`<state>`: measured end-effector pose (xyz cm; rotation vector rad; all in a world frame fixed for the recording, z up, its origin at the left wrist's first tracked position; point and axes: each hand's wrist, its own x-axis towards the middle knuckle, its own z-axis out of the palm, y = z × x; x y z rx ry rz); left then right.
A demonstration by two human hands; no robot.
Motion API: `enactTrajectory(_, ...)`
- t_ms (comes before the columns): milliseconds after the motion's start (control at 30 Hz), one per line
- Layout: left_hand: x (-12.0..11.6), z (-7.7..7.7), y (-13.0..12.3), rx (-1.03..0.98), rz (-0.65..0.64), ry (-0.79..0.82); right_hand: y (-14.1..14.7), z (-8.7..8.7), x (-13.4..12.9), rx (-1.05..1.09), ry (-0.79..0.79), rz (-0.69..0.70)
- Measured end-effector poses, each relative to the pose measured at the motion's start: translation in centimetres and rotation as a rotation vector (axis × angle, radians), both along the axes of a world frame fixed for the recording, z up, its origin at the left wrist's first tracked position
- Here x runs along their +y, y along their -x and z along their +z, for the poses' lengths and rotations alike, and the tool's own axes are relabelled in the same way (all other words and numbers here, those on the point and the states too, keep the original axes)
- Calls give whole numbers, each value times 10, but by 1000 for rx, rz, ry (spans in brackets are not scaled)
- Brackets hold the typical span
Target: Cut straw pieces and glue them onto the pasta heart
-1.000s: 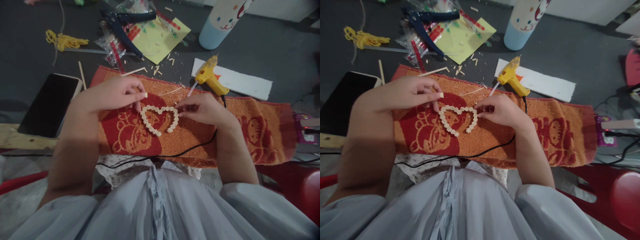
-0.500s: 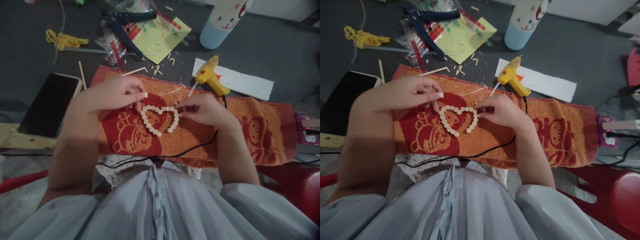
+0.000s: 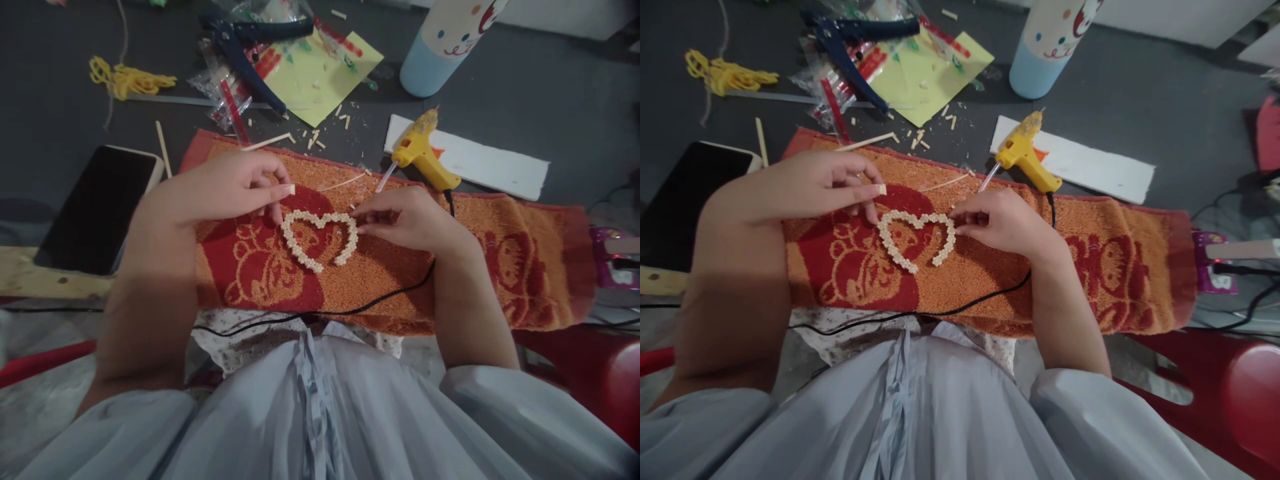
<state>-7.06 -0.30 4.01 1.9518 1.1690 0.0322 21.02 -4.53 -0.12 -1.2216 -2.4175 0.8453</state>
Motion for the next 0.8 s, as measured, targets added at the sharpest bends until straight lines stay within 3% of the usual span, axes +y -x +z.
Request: enactTrajectory(800, 0, 2, -1, 18, -13, 31, -1, 0, 0, -20, 6, -9)
